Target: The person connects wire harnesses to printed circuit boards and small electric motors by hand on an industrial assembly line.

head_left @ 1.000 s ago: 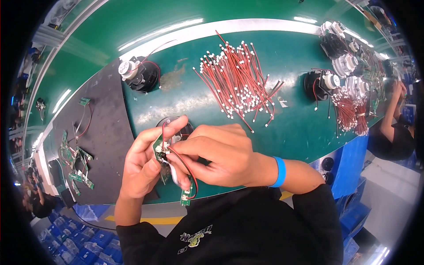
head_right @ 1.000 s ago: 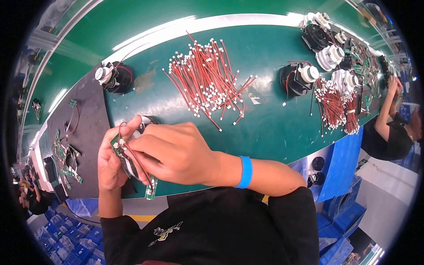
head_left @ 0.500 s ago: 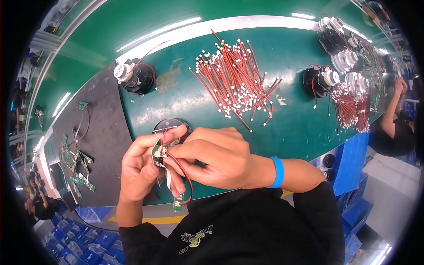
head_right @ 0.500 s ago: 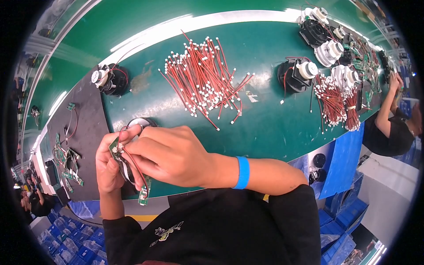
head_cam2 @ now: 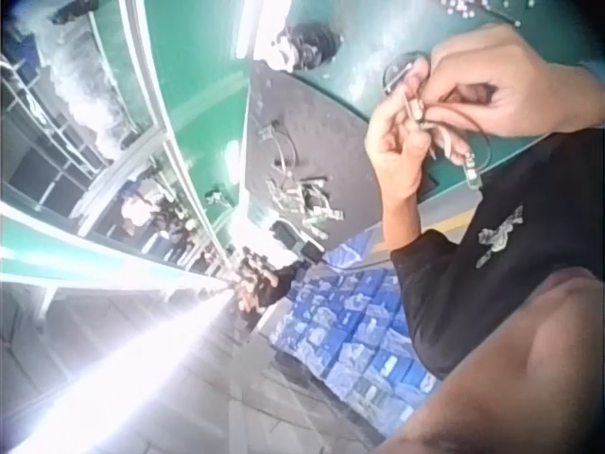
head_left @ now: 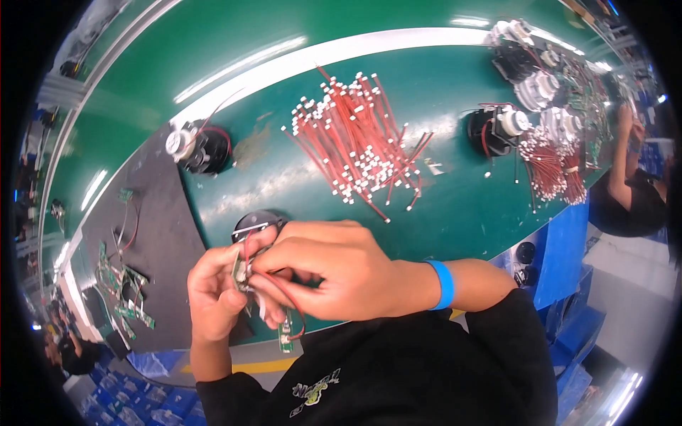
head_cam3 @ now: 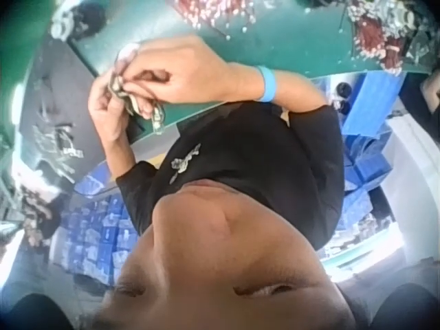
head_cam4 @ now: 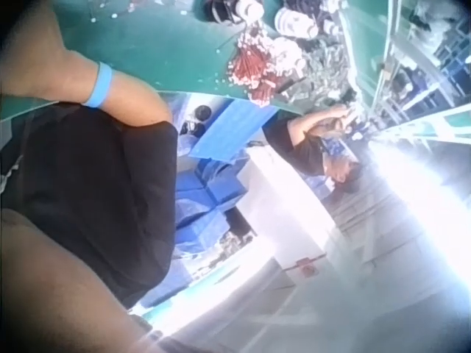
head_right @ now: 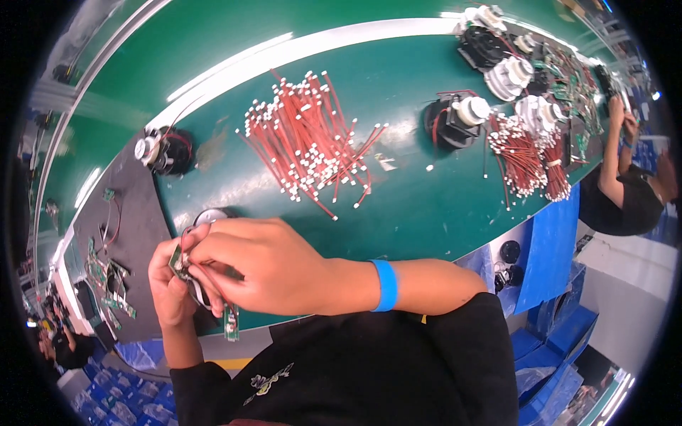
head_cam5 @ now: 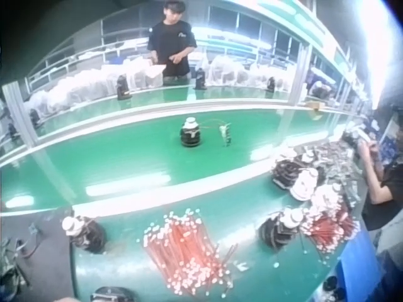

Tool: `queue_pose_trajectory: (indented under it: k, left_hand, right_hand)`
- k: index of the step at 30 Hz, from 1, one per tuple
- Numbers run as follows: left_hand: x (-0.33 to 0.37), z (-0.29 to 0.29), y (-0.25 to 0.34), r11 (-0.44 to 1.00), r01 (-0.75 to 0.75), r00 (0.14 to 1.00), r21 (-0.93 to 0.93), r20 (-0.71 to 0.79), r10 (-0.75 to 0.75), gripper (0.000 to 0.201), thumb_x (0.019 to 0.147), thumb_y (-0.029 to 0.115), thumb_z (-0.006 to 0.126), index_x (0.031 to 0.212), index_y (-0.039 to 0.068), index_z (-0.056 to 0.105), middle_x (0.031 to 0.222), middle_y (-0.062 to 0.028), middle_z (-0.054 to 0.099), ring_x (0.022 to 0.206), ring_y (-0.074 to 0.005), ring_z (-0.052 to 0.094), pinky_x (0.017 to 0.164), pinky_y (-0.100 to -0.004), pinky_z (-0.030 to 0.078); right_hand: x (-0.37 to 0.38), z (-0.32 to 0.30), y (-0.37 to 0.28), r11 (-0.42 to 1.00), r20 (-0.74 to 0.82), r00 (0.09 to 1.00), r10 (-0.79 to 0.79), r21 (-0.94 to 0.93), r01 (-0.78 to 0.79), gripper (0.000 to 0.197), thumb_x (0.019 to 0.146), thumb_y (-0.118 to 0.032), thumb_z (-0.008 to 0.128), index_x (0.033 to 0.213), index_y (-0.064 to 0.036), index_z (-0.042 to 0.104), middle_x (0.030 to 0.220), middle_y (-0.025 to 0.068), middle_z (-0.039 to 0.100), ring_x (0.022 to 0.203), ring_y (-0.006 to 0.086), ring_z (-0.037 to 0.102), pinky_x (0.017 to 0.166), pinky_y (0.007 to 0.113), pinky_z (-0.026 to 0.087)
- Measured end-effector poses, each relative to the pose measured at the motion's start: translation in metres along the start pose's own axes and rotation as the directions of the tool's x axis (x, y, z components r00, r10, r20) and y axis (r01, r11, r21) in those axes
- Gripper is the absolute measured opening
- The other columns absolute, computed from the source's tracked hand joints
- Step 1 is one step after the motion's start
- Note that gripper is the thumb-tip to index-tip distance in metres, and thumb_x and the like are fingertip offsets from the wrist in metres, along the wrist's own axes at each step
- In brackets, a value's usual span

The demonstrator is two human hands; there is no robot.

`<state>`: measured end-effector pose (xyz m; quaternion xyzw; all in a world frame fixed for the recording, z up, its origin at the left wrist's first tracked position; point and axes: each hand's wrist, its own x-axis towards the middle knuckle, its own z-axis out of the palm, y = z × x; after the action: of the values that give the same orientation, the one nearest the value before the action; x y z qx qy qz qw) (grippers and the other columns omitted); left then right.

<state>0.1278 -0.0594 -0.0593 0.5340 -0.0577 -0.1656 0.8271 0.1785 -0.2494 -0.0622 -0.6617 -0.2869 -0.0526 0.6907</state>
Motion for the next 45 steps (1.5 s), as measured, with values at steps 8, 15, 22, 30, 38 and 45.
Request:
queue_pose_trajectory:
  k: [8,15,22,30,38,45]
  left_hand:
    - [-0.002,-0.004,-0.007,0.996,-0.047,0.996,0.079,-0.073,0.053,0.061,0.085,0.030,0.069,0.126,-0.006,0.044,0.134,-0.0301,0.044,0.121,-0.0384,0.049,0.100,-0.0516,0.042]
    - [-0.002,-0.005,-0.008,0.988,-0.079,0.996,0.135,-0.034,0.084,0.064,0.085,0.033,0.068,0.130,-0.005,0.043,0.137,-0.0282,0.042,0.123,-0.0371,0.049,0.100,-0.0527,0.042]
    - [-0.003,-0.003,-0.003,0.957,-0.014,0.986,0.290,-0.153,0.061,0.071,0.085,0.040,0.067,0.133,-0.006,0.043,0.131,-0.0242,0.050,0.116,-0.0309,0.055,0.099,-0.0459,0.044]
    - [-0.003,-0.001,-0.002,0.954,0.026,0.981,0.300,-0.192,0.033,0.074,0.083,0.043,0.069,0.132,-0.008,0.044,0.123,-0.0217,0.057,0.107,-0.0282,0.060,0.094,-0.0416,0.047]
    - [-0.004,-0.006,-0.003,0.927,-0.017,0.982,0.375,-0.170,0.086,0.071,0.086,0.041,0.066,0.132,-0.008,0.044,0.124,-0.0227,0.056,0.112,-0.0296,0.057,0.099,-0.0421,0.043]
    - [0.008,-0.004,0.006,0.914,-0.173,0.969,0.368,-0.102,0.225,0.053,0.089,0.019,0.060,0.129,-0.011,0.043,0.110,-0.0297,0.061,0.071,-0.0319,0.069,0.054,-0.0368,0.059]
  right_hand:
    - [-0.002,-0.003,0.002,0.999,0.015,0.999,-0.051,-0.002,0.051,0.027,0.065,-0.001,0.076,0.090,-0.0033,0.064,0.074,0.0056,0.059,0.058,0.0176,0.057,0.050,0.027,0.047]
    - [-0.003,0.000,0.004,0.997,-0.055,0.998,-0.027,-0.071,0.023,0.024,0.068,-0.005,0.078,0.086,-0.0041,0.063,0.074,0.0054,0.060,0.057,0.0158,0.058,0.047,0.025,0.046]
    - [-0.001,-0.002,0.007,0.994,-0.082,0.995,-0.055,-0.096,0.047,0.021,0.071,-0.009,0.079,0.081,-0.0058,0.061,0.072,0.0047,0.060,0.057,0.0155,0.058,0.046,0.025,0.045]
    - [-0.002,-0.001,0.008,0.999,-0.097,0.994,-0.040,-0.036,0.037,0.018,0.071,-0.009,0.079,0.079,-0.0064,0.062,0.070,0.0040,0.059,0.057,0.0155,0.056,0.046,0.026,0.043]
    - [-0.002,0.000,0.006,0.998,-0.079,0.996,-0.040,-0.041,0.037,0.016,0.073,-0.009,0.076,0.080,-0.0061,0.062,0.072,0.0050,0.059,0.057,0.0176,0.055,0.048,0.028,0.043]
    - [0.002,-0.012,0.009,0.996,0.048,0.998,-0.043,-0.076,0.047,0.014,0.075,-0.004,0.070,0.086,-0.0050,0.061,0.081,0.0068,0.061,0.065,0.0225,0.059,0.054,0.031,0.047]
